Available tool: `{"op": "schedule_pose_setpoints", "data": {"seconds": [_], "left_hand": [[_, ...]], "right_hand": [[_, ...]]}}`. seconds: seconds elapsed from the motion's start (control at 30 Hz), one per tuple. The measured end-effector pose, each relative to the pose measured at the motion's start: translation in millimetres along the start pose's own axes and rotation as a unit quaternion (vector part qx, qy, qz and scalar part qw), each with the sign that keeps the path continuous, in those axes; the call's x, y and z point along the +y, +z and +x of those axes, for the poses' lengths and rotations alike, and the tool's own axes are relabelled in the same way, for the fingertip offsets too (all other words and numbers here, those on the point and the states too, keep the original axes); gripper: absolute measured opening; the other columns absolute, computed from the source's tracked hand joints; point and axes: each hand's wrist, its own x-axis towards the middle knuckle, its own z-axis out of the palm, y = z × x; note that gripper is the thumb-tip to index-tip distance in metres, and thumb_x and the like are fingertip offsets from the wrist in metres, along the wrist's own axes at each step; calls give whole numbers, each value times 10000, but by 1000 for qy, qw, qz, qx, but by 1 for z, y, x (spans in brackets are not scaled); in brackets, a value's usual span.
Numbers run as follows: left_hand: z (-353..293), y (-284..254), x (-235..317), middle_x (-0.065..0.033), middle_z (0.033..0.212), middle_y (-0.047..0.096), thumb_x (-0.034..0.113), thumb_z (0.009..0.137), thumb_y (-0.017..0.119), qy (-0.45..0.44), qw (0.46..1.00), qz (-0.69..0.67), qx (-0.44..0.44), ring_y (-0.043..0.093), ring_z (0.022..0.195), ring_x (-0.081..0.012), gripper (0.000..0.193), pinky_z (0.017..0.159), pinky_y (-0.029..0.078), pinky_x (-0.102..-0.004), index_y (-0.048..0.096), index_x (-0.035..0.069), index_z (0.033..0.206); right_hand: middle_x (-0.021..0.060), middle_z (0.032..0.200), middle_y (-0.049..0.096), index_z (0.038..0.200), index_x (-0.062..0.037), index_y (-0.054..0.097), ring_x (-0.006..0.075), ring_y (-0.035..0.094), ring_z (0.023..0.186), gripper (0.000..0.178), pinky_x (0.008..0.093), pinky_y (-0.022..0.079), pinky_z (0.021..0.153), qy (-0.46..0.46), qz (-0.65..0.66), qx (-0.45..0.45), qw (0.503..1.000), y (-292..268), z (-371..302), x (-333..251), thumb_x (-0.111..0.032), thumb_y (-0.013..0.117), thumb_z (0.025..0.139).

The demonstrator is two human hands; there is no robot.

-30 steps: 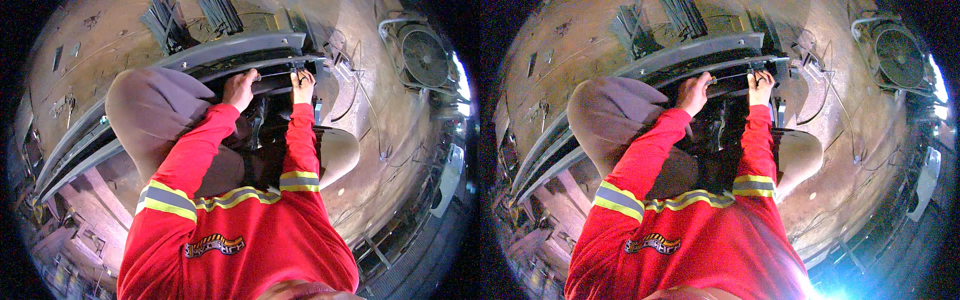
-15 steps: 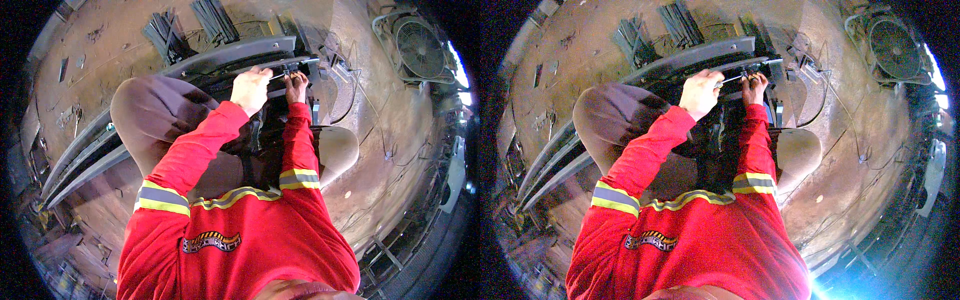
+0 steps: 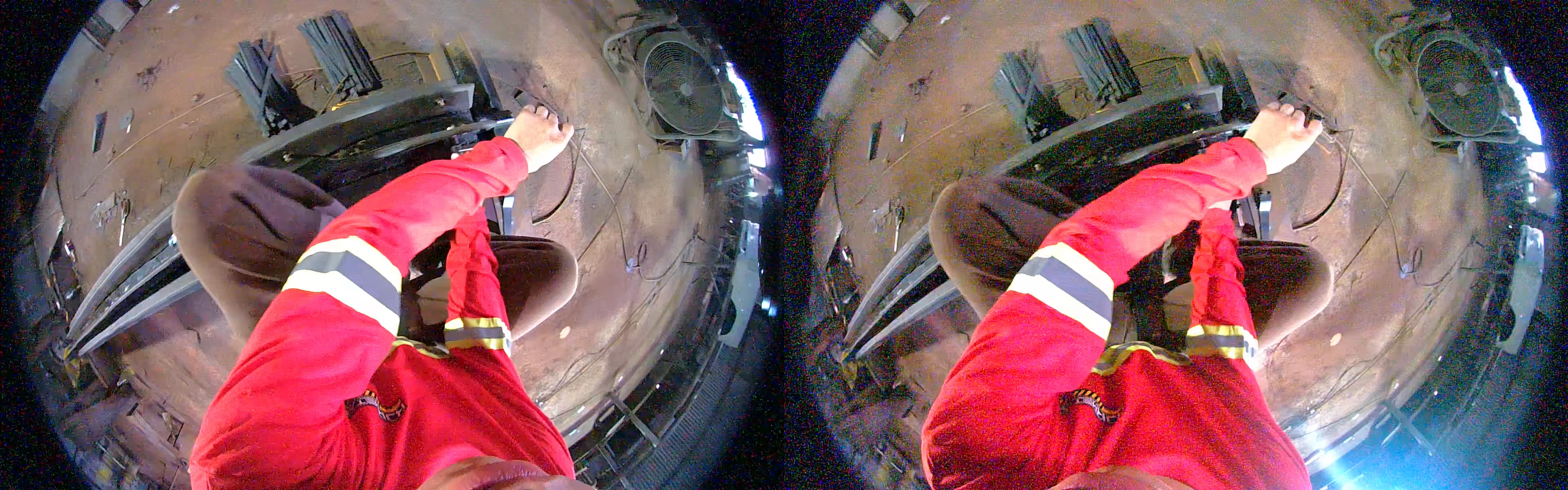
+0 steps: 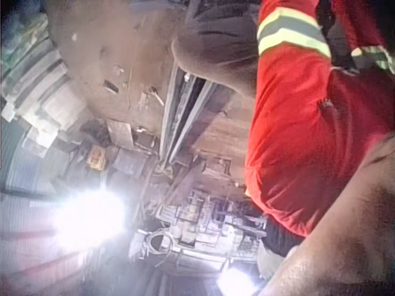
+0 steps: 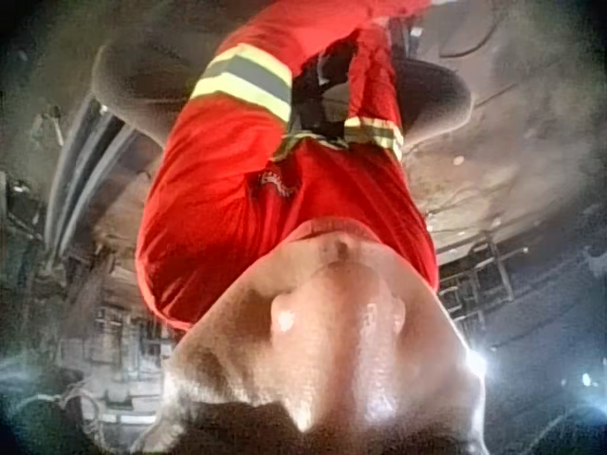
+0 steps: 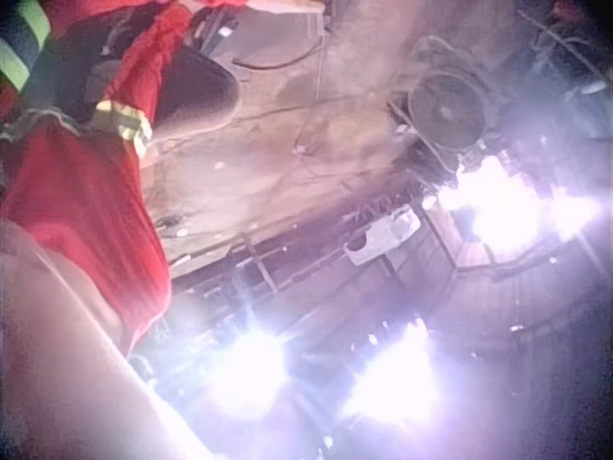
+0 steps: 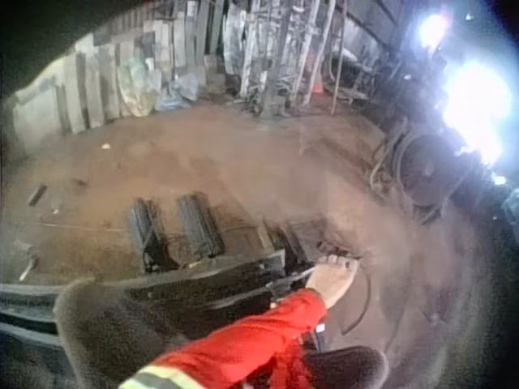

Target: The person sits cross-legged on the floor and assembles a metal frame structure. They align metal bars and use a screwdriver to tighten screws into the joints, securing the components together.

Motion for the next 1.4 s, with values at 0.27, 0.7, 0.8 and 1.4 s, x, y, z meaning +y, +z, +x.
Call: {"op": "schedule_pose_setpoints", "data": {"seconds": [0.27,0.7,0.8,1.4], "left_hand": [[9,123,-12,-29,693,631,188,818,446,-66,974,25,-216,606,640,-244,235,555,396,-443,613,102,960],[36,11,-2,-97,748,667,139,722,555,73,976,16,-205,659,687,-261,148,549,530,-410,689,86,758],[17,-47,-1,-138,750,652,108,672,575,74,976,-57,-197,646,661,-295,84,541,518,-414,643,60,682],[20,95,-21,-69,643,645,186,765,518,41,975,71,-206,648,613,-240,181,486,480,-386,657,118,672]], "right_hand": [[129,976,602,916,-6,623,294,489,1016,302,409,345,948,14,-16,-10,1000,-7,-8,5,-218,672,706],[123,975,601,899,-7,630,294,487,1019,285,405,357,937,-11,4,17,1000,8,11,2,-214,681,710],[122,975,601,895,-8,631,294,487,1020,281,404,360,934,3,-7,40,999,-3,10,8,-213,684,711],[114,974,600,873,-9,641,295,485,1024,259,399,377,920,4,8,38,999,-15,-11,-8,-207,697,716]]}}
